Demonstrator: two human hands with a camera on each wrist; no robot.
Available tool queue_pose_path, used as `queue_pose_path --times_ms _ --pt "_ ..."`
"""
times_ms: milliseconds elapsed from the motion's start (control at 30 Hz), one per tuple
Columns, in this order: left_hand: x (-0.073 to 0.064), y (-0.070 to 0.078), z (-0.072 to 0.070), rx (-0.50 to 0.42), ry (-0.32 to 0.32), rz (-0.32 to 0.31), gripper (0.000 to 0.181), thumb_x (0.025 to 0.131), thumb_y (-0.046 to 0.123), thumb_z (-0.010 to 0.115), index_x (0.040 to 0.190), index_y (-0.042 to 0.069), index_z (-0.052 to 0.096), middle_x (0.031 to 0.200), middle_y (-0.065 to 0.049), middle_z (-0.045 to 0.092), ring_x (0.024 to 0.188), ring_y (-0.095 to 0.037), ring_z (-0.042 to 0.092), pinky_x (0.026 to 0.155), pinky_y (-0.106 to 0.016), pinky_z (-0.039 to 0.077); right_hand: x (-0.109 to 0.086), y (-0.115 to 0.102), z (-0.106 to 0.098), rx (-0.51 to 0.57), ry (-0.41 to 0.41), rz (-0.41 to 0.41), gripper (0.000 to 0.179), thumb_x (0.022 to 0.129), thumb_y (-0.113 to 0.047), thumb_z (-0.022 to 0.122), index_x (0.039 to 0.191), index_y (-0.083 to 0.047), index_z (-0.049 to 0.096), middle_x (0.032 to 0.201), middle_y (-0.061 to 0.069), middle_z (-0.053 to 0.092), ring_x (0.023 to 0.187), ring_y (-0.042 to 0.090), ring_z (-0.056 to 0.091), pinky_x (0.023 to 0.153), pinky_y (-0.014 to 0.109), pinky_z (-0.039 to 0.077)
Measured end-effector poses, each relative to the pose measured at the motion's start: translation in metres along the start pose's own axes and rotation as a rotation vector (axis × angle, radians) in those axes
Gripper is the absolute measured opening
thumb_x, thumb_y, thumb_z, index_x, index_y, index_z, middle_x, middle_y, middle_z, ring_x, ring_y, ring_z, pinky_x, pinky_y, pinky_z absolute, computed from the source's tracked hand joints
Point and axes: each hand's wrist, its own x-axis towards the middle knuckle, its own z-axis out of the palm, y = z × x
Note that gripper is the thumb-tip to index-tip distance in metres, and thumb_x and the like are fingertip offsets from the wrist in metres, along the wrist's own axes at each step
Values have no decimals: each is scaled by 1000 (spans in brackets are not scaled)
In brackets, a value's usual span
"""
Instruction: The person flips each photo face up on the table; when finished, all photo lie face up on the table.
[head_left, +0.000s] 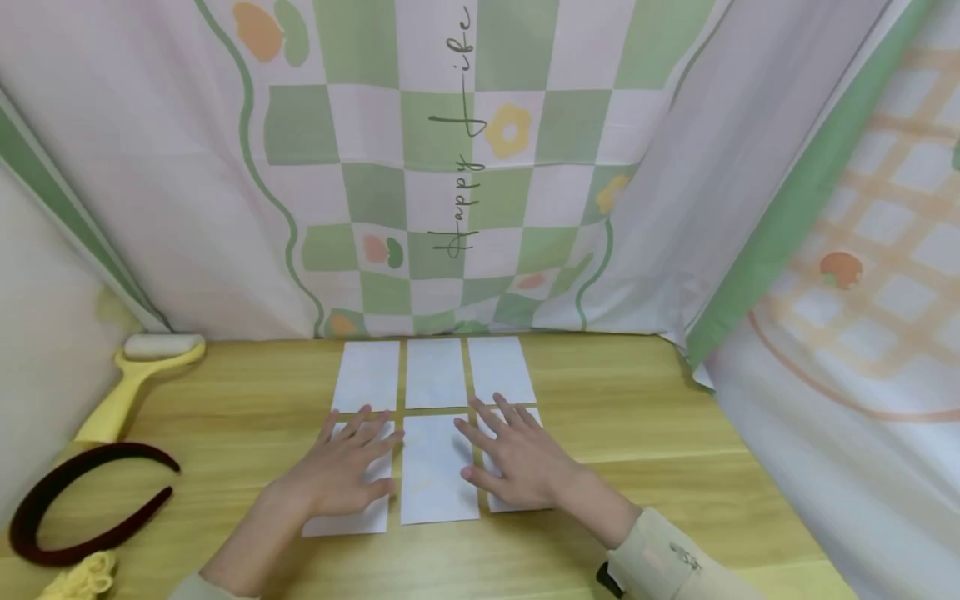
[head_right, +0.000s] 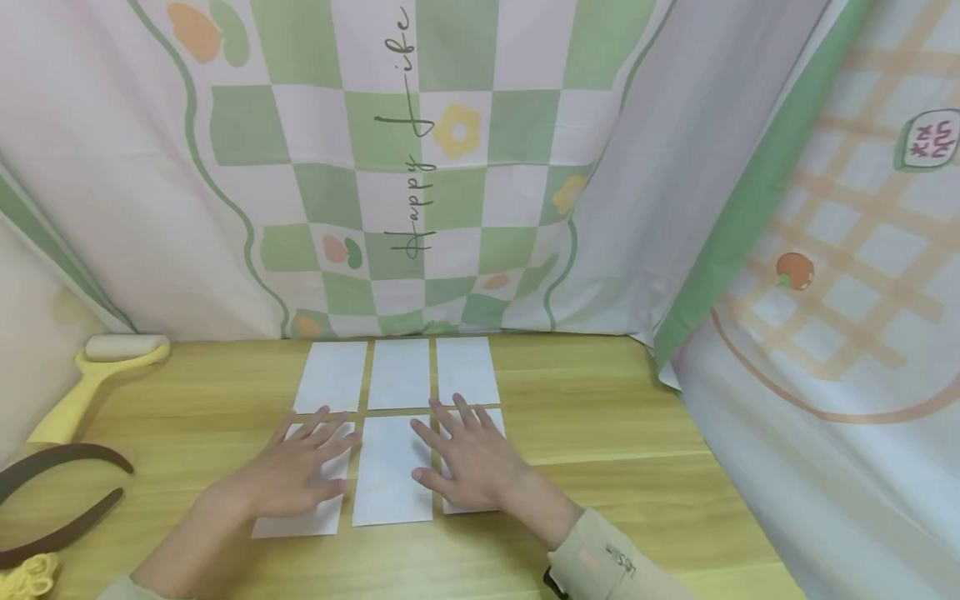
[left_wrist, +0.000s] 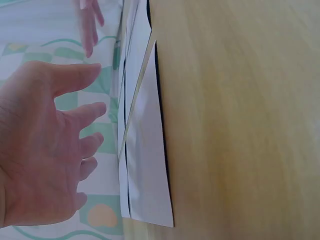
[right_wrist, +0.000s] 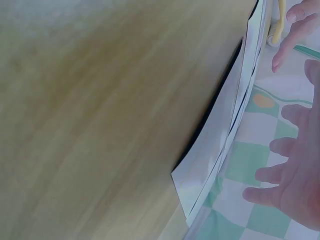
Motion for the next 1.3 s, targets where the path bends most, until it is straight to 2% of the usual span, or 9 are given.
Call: queue_pose_path --times_ms 267,533,633,700,767,800,967,1133,1300 --pt "19 4 -14 29 16 34 63 103 44 58 157 14 45 171 -18 30 160 -47 20 126 -78 6 11 21 -10 37 79 -2 64 107 -51 46 160 -16 41 170 22 31 154 55 29 121 73 33" --pt "75 19 -24 44 -2 11 60 110 37 45 162 8 35 171 -21 28 161 -45 21 130 -71 7 30 55 -11 188 235 213 57 105 -34 55 149 3 50 155 27 52 146 49 46 124 62 36" --pt "98 25 -19 31 -20 18 62 110 36 45 161 3 33 170 -21 30 161 -43 23 131 -69 10 35 66 -9 333 271 332 54 102 -24 60 143 10 53 126 33 69 113 44 69 115 58 49" --pt "113 30 -17 8 -40 32 63 110 35 46 161 0 32 170 -21 31 160 -42 24 132 -67 12 36 72 -9 407 276 419 55 100 -21 62 142 12 53 107 32 74 87 37 71 105 56 56" --pt "126 33 -14 -11 -59 42 63 110 33 46 160 -2 32 170 -22 30 161 -42 24 132 -65 13 37 77 -10 464 266 506 57 99 -22 63 144 10 51 105 31 74 79 33 68 99 55 59" --pt "132 34 -14 -13 -66 41 63 110 32 47 160 -2 32 170 -22 30 160 -42 24 133 -64 14 37 79 -11 495 252 547 59 99 -24 62 146 9 50 107 31 74 80 33 68 100 55 58" --pt "155 34 -13 -6 -69 22 57 108 26 51 155 -5 40 168 -27 31 159 -44 27 132 -63 17 40 85 -7 628 198 656 61 102 -30 55 152 3 44 151 26 56 135 46 57 115 60 47" --pt "169 35 -5 -15 -86 12 51 108 23 49 151 -6 45 168 -26 33 160 -42 26 133 -62 16 40 89 0 658 175 670 57 103 -28 51 151 3 44 146 25 61 132 45 60 113 58 50" --pt "180 40 1 43 -87 16 61 110 29 47 157 -7 34 170 -24 28 162 -40 21 134 -60 13 40 93 0 665 189 673 57 104 -29 49 151 3 44 145 24 62 133 45 60 113 59 50"
